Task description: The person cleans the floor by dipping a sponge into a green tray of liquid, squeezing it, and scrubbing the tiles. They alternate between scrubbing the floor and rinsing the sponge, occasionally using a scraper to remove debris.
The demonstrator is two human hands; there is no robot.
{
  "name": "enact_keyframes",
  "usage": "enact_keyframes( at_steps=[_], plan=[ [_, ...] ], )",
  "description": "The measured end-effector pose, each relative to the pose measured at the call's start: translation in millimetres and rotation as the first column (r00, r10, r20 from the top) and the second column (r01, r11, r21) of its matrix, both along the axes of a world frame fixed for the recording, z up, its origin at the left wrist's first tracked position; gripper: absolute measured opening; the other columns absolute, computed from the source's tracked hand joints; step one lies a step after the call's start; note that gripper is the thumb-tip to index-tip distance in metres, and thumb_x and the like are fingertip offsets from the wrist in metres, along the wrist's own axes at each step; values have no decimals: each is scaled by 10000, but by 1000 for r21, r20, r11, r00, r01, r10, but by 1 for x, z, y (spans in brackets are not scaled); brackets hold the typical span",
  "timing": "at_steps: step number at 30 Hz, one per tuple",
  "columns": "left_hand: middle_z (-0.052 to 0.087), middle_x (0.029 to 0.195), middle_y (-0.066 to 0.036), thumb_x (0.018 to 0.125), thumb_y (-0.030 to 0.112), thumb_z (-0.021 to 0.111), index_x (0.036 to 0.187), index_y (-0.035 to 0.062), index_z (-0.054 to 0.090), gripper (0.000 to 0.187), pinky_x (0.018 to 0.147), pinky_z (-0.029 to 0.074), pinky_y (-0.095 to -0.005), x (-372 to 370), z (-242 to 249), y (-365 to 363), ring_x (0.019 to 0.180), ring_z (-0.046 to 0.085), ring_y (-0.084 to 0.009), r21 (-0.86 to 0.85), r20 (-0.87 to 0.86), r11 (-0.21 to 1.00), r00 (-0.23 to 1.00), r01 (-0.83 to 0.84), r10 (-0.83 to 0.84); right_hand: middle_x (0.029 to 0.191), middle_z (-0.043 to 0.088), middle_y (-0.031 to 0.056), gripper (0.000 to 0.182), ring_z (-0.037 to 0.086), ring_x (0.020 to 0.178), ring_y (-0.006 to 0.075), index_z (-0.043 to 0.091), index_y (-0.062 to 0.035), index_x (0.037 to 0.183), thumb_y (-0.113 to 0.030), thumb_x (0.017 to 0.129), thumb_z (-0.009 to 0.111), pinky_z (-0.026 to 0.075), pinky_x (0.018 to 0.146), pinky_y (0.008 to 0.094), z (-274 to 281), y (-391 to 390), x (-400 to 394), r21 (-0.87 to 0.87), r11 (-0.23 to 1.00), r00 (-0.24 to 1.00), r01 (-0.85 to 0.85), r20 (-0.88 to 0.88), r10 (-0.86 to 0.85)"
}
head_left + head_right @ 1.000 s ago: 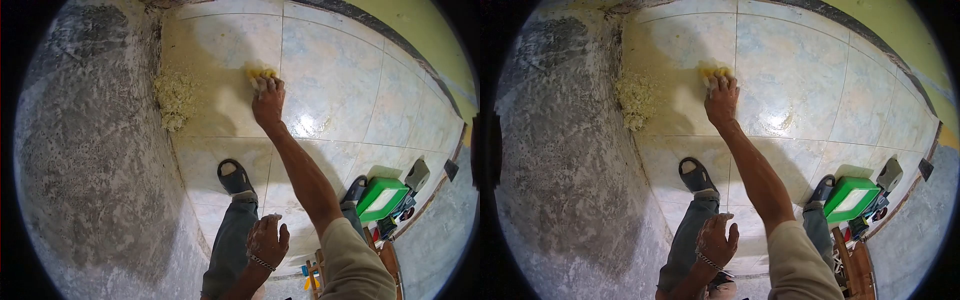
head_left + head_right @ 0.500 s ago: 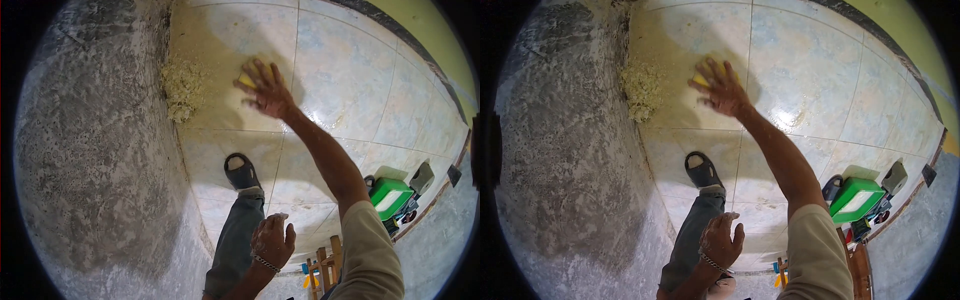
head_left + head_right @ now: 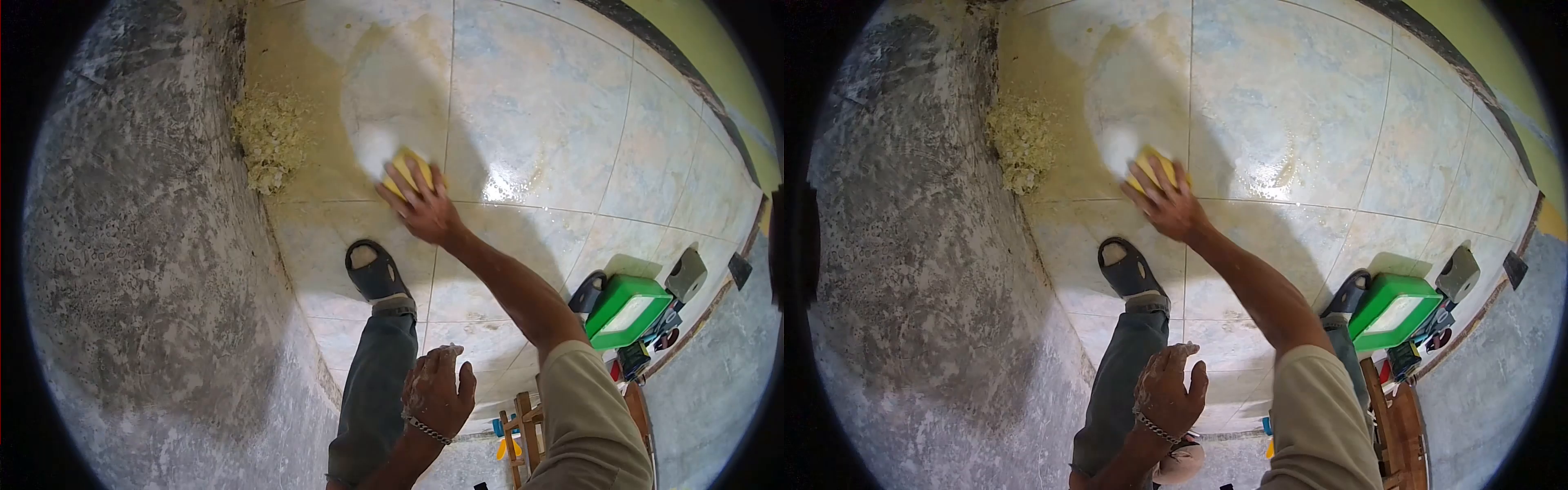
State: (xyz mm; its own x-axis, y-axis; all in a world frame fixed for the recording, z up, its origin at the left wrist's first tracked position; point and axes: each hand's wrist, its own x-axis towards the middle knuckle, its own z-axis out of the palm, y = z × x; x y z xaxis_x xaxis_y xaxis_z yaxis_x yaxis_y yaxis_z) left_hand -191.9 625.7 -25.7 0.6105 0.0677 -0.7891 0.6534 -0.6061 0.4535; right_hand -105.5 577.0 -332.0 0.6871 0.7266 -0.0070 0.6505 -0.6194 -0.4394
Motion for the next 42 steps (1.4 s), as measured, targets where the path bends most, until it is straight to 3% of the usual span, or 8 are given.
enact_keyframes(
  at_steps=[4,8,15,18,21,25,32,42],
  plan=[
    [672,1050,-181,895,177,622,1080,14,631,247,878,507,-457,1,0,-1,989,644,-363,-9,-21,1000,1000,6,-6,1610,230,109,593,218,1480,378,483,-312,1436,-450,885,652,95,1151,707,-13,-106,-18,-76,992,989,97,119,-87],
    [672,1046,-183,895,174,621,1079,11,633,247,879,506,-462,-6,0,-6,995,640,-370,-13,-26,999,999,31,-31,1594,235,140,594,208,1423,524,464,-281,1455,-404,897,629,213,1036,780,-9,-97,74,-222,868,895,444,161,-416],
    [668,1024,-193,875,138,644,1066,5,632,233,861,510,-457,-4,-4,-26,974,637,-380,11,29,997,996,79,-79,1443,452,166,496,477,1228,418,536,-145,1347,-179,855,586,475,862,519,-17,-20,100,-34,931,875,364,355,-329],
    [665,977,-188,853,104,659,1038,19,639,205,825,520,-441,-17,-8,-39,926,647,-370,89,154,995,986,54,-67,1334,542,129,347,518,1138,357,618,-113,1195,-110,849,591,490,876,437,-9,-77,54,115,946,952,305,-48,-301],
    [675,1012,-184,866,144,632,1051,18,639,224,853,514,-457,-26,-4,-62,952,644,-372,51,98,996,993,67,-72,1234,608,107,229,561,1036,343,661,-82,1075,-78,853,604,512,853,397,33,-168,14,4,893,838,450,-346,-422],
    [671,1022,-182,867,151,632,1065,27,630,234,863,508,-460,-41,1,-102,975,634,-364,-18,76,990,988,137,-135,1118,622,91,226,635,860,214,602,-33,1074,-107,871,668,534,734,314,110,-348,-31,-463,501,-292,732,-876,-383],
    [664,1011,-194,849,111,641,1032,5,626,212,858,506,-460,-59,-15,-147,960,631,-378,-37,143,964,956,262,-255,1114,625,144,376,666,925,235,497,-96,1127,-104,841,742,590,676,325,255,-579,-143,-505,-43,-506,862,-853,-127],
    [658,1013,-188,873,139,614,1042,3,633,218,842,508,-439,-67,-30,-184,943,638,-345,-7,19,938,938,347,-347,780,590,16,232,557,546,110,595,-85,1066,-202,893,696,436,416,246,173,-769,-300,-442,-169,-464,881,-876,-132]
  ],
)
